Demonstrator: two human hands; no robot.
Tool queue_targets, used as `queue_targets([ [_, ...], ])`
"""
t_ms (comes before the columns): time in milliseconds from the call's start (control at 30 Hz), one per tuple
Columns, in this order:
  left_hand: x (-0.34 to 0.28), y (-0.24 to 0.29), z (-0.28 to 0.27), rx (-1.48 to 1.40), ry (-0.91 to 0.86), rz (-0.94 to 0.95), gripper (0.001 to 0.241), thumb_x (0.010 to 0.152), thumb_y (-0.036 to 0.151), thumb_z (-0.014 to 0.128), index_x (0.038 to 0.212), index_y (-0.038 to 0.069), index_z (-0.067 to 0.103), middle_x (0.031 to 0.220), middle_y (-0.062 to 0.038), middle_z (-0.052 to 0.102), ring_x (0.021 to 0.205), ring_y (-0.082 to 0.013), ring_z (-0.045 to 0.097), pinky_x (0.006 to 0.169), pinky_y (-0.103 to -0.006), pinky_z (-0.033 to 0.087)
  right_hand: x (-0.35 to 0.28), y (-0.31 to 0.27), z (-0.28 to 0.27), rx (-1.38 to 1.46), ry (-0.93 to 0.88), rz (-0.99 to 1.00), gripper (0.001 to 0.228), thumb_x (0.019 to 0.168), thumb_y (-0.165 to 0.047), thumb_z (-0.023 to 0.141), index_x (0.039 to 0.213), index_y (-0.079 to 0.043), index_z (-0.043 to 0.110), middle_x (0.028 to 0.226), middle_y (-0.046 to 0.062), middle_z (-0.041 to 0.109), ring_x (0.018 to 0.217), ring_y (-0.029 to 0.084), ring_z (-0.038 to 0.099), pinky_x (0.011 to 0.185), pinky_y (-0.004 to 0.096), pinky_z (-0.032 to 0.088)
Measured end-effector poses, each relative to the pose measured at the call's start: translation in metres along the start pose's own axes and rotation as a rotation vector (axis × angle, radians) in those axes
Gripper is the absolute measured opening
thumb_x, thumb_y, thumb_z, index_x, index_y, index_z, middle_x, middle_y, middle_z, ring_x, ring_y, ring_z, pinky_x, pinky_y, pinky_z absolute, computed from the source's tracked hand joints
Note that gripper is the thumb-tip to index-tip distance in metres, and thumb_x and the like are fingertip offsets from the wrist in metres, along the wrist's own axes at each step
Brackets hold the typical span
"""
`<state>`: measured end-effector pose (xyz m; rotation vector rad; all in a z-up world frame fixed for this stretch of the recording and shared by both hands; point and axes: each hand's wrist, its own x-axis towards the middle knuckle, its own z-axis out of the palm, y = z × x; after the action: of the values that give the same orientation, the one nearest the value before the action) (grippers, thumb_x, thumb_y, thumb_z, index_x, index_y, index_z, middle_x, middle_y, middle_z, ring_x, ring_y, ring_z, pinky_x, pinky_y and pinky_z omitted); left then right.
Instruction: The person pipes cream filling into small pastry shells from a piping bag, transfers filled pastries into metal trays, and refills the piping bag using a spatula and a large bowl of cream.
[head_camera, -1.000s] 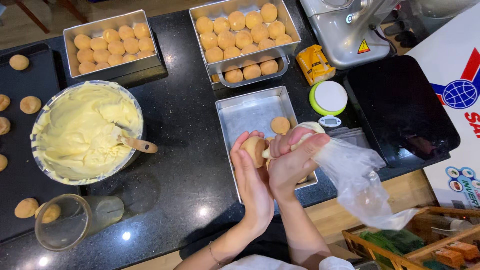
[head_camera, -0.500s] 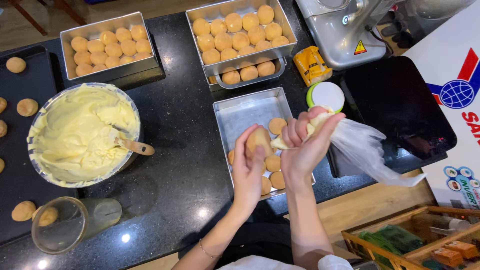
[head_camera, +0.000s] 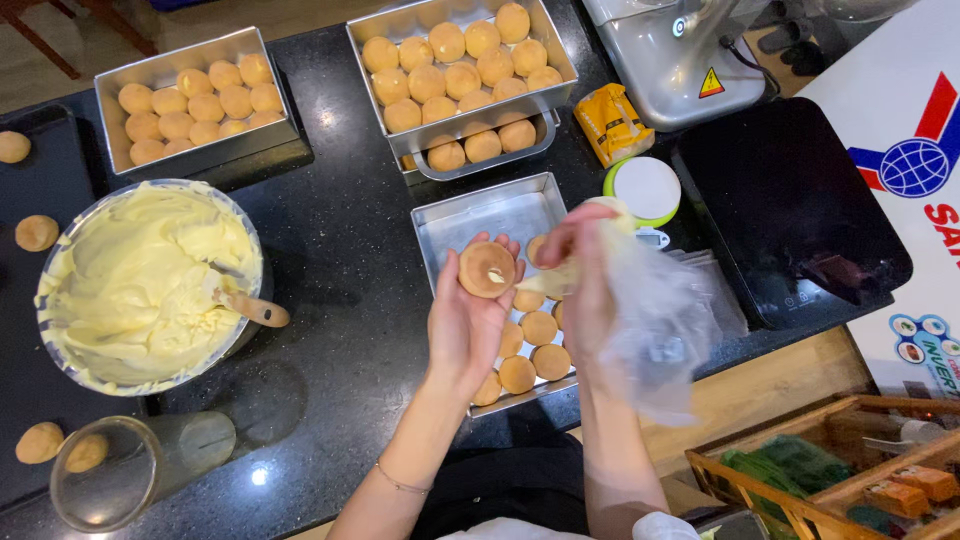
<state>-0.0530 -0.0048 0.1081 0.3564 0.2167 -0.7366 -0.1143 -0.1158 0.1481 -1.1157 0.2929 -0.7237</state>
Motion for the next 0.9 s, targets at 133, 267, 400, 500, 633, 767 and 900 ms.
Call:
queue_targets([
  [133,0.028,0.007,-0.021,-0.156,0.028,-0.094,0.051,0.107,0.037,0.036,0.134,-0.005,0.047,0.133,-0.024,0.058,0.130,-0.0356,0.056,0.111,-0.0454,0.050,0.009,-0.021,-0.028,0.195,0.119,-0.124,0.022,0.115,-0.034,0.051,0.114,-0.013,0.053,0.084,0.001,0.048,0.082,0.012,0.047,0.083,0.033,0.044],
  [267,0.088,0.005,-0.063,0.385,0.011,0.015,0.050,0.104,0.041,0.047,0.132,0.001,0.055,0.130,-0.021,0.063,0.121,-0.0375,0.059,0.101,-0.0438,0.052,0.010,-0.041,-0.065,0.188,0.204,-0.215,0.024,0.118,-0.035,0.052,0.110,-0.012,0.055,0.080,0.000,0.051,0.077,0.011,0.047,0.075,0.029,0.039],
  [400,0.128,-0.019,-0.117,1.633,-0.023,0.506,0.042,0.089,0.029,0.076,0.122,0.006,0.063,0.117,-0.016,0.068,0.111,-0.0304,0.066,0.098,-0.0398,0.053,0.010,-0.044,-0.081,0.191,0.283,-0.214,0.015,0.117,-0.029,0.054,0.116,-0.013,0.054,0.083,0.000,0.052,0.082,0.010,0.048,0.078,0.029,0.040],
  [500,0.140,-0.040,-0.148,1.757,-0.227,0.676,0.046,0.079,0.020,0.085,0.116,0.004,0.064,0.116,-0.018,0.064,0.110,-0.0356,0.061,0.096,-0.0418,0.051,0.007,-0.042,-0.083,0.192,0.306,-0.187,0.013,0.115,-0.026,0.055,0.115,-0.013,0.054,0.084,0.000,0.052,0.083,0.010,0.049,0.081,0.031,0.041],
  [633,0.144,-0.050,-0.146,1.708,-0.249,0.621,0.045,0.081,0.022,0.082,0.117,0.004,0.063,0.116,-0.017,0.064,0.108,-0.0332,0.064,0.096,-0.0398,0.052,0.005,-0.049,-0.081,0.167,0.314,-0.194,0.012,0.116,-0.025,0.057,0.118,-0.013,0.054,0.087,0.000,0.052,0.081,0.010,0.047,0.080,0.029,0.041],
  [767,0.106,-0.024,-0.089,1.619,-0.042,0.628,0.034,0.099,0.022,0.071,0.127,0.006,0.064,0.124,-0.013,0.067,0.114,-0.0268,0.066,0.100,-0.0383,0.053,-0.006,-0.062,-0.067,0.026,0.331,-0.262,0.021,0.114,-0.019,0.060,0.133,-0.013,0.053,0.093,0.000,0.051,0.080,0.007,0.044,0.072,0.024,0.036],
  [900,-0.032,0.016,-0.027,1.394,-0.512,0.564,0.041,0.110,0.027,0.062,0.143,0.003,0.055,0.152,-0.018,0.059,0.144,-0.0291,0.056,0.122,-0.0414,0.041,-0.037,-0.047,-0.009,-0.349,0.230,-0.349,0.036,0.110,-0.021,0.059,0.142,-0.009,0.049,0.096,0.003,0.051,0.086,0.013,0.050,0.079,0.029,0.045],
])
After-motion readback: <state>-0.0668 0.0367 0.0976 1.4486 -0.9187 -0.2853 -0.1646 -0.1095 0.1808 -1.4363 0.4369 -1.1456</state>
